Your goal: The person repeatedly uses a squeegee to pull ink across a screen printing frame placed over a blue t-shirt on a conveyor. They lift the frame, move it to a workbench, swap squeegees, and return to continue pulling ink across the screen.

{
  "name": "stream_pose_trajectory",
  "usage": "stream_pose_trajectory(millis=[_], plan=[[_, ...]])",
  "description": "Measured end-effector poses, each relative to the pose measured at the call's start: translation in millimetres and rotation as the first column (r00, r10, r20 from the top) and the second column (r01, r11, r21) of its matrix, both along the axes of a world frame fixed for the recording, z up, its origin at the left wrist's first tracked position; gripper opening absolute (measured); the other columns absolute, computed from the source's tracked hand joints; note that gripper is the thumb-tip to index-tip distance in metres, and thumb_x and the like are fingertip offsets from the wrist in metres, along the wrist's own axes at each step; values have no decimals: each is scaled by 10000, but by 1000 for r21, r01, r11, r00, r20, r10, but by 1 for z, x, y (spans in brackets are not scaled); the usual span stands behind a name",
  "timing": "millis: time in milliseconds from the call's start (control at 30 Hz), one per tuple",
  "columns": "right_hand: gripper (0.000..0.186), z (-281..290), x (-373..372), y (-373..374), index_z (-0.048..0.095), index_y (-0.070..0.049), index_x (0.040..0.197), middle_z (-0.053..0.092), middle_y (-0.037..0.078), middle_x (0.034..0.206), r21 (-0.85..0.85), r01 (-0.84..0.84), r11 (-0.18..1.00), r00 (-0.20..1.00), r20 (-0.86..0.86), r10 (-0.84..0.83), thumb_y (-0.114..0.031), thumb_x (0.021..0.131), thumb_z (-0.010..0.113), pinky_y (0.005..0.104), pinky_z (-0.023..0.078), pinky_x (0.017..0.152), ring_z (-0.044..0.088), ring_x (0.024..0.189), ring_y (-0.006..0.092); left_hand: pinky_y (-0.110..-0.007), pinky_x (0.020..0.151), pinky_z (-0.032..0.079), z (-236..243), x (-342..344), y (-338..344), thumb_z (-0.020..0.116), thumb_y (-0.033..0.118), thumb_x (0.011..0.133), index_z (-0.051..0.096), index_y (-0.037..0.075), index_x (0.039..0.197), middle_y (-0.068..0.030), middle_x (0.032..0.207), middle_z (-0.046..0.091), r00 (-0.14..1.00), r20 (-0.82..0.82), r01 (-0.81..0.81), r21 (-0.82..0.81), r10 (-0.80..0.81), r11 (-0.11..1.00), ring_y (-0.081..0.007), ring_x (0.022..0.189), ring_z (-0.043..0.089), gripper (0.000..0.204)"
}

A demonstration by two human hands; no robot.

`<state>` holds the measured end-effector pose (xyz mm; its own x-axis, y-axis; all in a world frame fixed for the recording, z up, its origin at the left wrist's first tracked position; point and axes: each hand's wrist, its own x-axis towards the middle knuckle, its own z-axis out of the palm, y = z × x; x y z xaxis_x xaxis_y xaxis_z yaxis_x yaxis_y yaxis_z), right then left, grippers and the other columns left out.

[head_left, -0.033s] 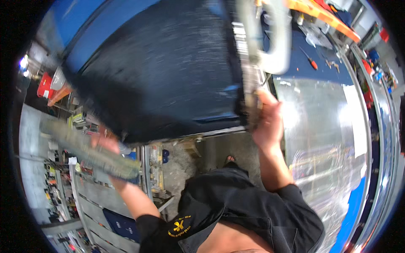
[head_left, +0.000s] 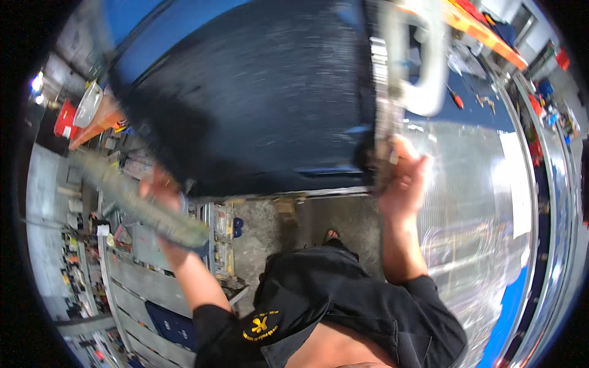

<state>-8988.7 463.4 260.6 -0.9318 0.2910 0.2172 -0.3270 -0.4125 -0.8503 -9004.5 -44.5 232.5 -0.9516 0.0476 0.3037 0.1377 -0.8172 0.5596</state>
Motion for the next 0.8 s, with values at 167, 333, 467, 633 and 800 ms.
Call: stream_pose_trajectory(millis=[167, 333, 467, 633, 800], plan=[[819, -13, -22, 87, 582, 78, 1400, 706, 159, 1224, 62, 232, 971, 969, -95, -226, -640, 1092, 339, 390, 508, 998, 661, 1127, 256, -352, 730, 520, -34, -176, 120, 648, 558, 982, 692, 113, 987, -181, 1274, 662, 974, 195, 109, 36, -114, 993, -231, 864, 663, 447], [745, -5, -60, 97, 603, 81, 1373, 716, 171, 1223, 67, 404, 912, 915, -48, -402, -573, 1116, 358, 411, 513, 1057, 682, 1167, 273, -328, 729, 575, -51, -320, 230, 549, 832, 914, 702, 88, 1007, -131, 1000, 736, 894, 355, 270, 59, -273, 961, -235, 716, 690, 765], [693, -15, -164, 80, 604, 77, 1362, 703, 188, 1244, 166, 635, 755, 759, 46, -649, -541, 1120, 403, 405, 516, 1078, 674, 1203, 270, -319, 729, 568, -92, -463, 293, 500, 898, 884, 693, 43, 1061, -98, 898, 730, 823, 503, 266, 66, -263, 962, -220, 745, 689, 895], [631, -35, -304, 40, 604, 82, 1361, 691, 170, 1234, 395, 700, 595, 638, 29, -770, -485, 1132, 451, 364, 518, 1023, 664, 1155, 225, -410, 819, 591, -113, -610, 291, 379, 853, 972, 676, 64, 1299, -115, 1092, 747, 708, 571, 448, 90, -415, 890, -240, 942, 717, 904], [631, -20, -334, 28, 623, 77, 1355, 677, 157, 1238, 351, 759, 548, 562, 71, -824, -495, 1112, 513, 369, 496, 1011, 644, 1145, 218, -499, 1041, 532, -118, -625, 304, 326, 784, 1033, 570, 120, 1476, -140, 1305, 690, 699, 642, 445, -48, -314, 894, -245, 1203, 662, 835]])
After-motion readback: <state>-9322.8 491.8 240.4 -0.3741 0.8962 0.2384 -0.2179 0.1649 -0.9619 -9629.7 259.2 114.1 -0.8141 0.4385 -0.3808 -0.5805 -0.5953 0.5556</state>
